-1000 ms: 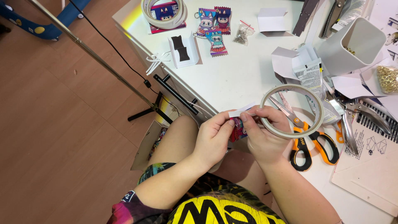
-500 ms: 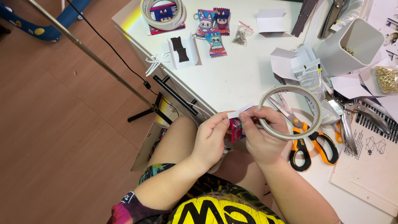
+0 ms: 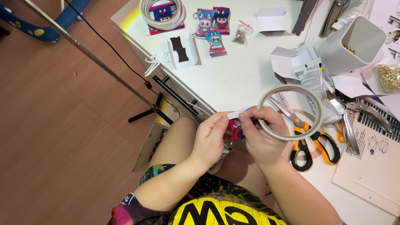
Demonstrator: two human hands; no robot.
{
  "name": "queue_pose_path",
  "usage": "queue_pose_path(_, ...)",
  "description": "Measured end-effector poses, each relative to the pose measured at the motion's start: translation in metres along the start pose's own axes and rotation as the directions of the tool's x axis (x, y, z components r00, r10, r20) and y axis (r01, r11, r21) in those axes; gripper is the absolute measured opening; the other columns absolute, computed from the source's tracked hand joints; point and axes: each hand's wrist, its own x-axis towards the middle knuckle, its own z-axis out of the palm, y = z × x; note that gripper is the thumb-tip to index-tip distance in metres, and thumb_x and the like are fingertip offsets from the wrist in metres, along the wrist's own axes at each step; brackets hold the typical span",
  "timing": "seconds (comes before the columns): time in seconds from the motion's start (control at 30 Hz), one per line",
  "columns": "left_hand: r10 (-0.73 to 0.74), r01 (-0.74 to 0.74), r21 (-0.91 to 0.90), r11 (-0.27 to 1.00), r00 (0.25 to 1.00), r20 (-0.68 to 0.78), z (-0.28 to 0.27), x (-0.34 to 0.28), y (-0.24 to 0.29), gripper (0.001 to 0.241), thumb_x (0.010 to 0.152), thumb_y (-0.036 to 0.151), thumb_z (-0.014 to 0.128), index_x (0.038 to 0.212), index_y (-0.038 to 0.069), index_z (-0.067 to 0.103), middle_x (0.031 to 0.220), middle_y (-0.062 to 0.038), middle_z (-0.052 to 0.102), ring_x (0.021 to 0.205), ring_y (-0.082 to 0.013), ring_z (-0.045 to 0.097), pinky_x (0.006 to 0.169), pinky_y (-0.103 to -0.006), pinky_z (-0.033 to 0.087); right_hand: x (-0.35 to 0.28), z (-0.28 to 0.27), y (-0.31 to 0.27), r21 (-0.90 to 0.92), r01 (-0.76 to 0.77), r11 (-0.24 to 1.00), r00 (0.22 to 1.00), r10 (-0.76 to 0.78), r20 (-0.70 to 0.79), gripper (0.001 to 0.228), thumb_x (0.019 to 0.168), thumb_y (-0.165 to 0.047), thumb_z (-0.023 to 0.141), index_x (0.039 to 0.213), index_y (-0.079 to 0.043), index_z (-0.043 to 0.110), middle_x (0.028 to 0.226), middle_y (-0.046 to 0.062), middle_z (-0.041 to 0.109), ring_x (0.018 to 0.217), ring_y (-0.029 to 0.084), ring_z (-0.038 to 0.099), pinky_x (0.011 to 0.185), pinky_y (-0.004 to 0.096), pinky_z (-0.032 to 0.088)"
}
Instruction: The person sits on the floor and uses scissors to cut small pieces of paper and tape. They repeatedly trim the edges of the paper and apply tape to the items.
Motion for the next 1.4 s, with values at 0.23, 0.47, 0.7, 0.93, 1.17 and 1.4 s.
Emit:
queue_pose_path(0.23, 0.009, -0.009, 0.016, 1.000, 1.000, -0.004, -0.003, 0.000, -0.006, 0.032, 0.106, 0.016, 0.049, 0.111, 0.001, 0.076, 0.086, -0.012, 0.070, 0.093, -0.0139, 0.056, 0.090, -0.0389, 0.054, 0.000, -0.002, -0.001, -0.042, 0.021, 0.999, 1.000, -0.020, 0.009, 0.028, 0.080, 0.017, 0.082, 0.095, 0.006, 0.060, 0.083, 0.020, 0.069, 0.071, 0.020, 0.065, 0.062, 0.030, 0.054)
queue_pose_path(0.47, 0.000, 0.000, 0.005, 1.000, 1.000, 0.003, -0.001, -0.001, -0.005, 0.032, 0.106, 0.016, 0.049, 0.112, 0.000, 0.076, 0.086, -0.012, 0.070, 0.093, -0.0145, 0.056, 0.091, -0.0384, 0.053, 0.002, -0.002, -0.003, -0.066, 0.036, 0.997, 0.999, -0.034, 0.036, 0.026, 0.081, 0.016, 0.081, 0.095, 0.006, 0.061, 0.083, 0.018, 0.069, 0.073, 0.022, 0.067, 0.064, 0.032, 0.055)
queue_pose_path(0.7, -0.006, 0.006, 0.029, 1.000, 1.000, -0.015, -0.005, 0.002, -0.008, 0.029, 0.106, 0.020, 0.054, 0.107, 0.003, 0.078, 0.081, -0.007, 0.069, 0.091, -0.0117, 0.054, 0.086, -0.0364, 0.055, 0.004, -0.003, -0.004, -0.087, 0.053, 0.995, 0.997, -0.049, 0.056, 0.026, 0.082, 0.016, 0.081, 0.095, 0.007, 0.061, 0.081, 0.019, 0.068, 0.070, 0.023, 0.066, 0.062, 0.033, 0.054)
queue_pose_path(0.93, 0.015, -0.003, 0.192, 0.981, 0.998, -0.062, -0.007, 0.003, -0.007, 0.026, 0.104, 0.016, 0.056, 0.100, 0.005, 0.079, 0.070, -0.011, 0.068, 0.083, -0.0100, 0.057, 0.074, -0.0353, 0.057, 0.000, -0.001, 0.002, -0.077, 0.076, 0.994, 0.995, -0.071, 0.070, 0.025, 0.080, 0.014, 0.083, 0.094, 0.006, 0.064, 0.081, 0.019, 0.070, 0.070, 0.023, 0.069, 0.065, 0.033, 0.057)
queue_pose_path(1.17, 0.099, -0.055, 0.397, 0.916, 0.991, -0.092, -0.014, 0.007, 0.002, 0.023, 0.103, 0.017, 0.056, 0.099, 0.008, 0.077, 0.071, -0.019, 0.069, 0.077, -0.0222, 0.070, 0.070, -0.0414, 0.056, 0.016, -0.004, -0.015, -0.043, -0.098, 0.994, 0.990, 0.102, 0.097, 0.017, 0.088, 0.004, 0.077, 0.102, 0.009, 0.068, 0.085, 0.022, 0.074, 0.075, 0.021, 0.070, 0.070, 0.035, 0.058)
queue_pose_path(1.4, 0.114, -0.050, 0.422, 0.905, 0.985, -0.127, -0.031, 0.005, -0.007, 0.024, 0.104, 0.019, 0.056, 0.096, 0.010, 0.077, 0.068, -0.016, 0.069, 0.075, -0.0181, 0.067, 0.071, -0.0393, 0.057, 0.024, -0.011, -0.017, -0.192, -0.223, 0.956, 0.968, 0.240, 0.069, 0.023, 0.095, -0.005, 0.079, 0.110, 0.008, 0.067, 0.090, 0.020, 0.073, 0.071, 0.020, 0.070, 0.066, 0.032, 0.059)
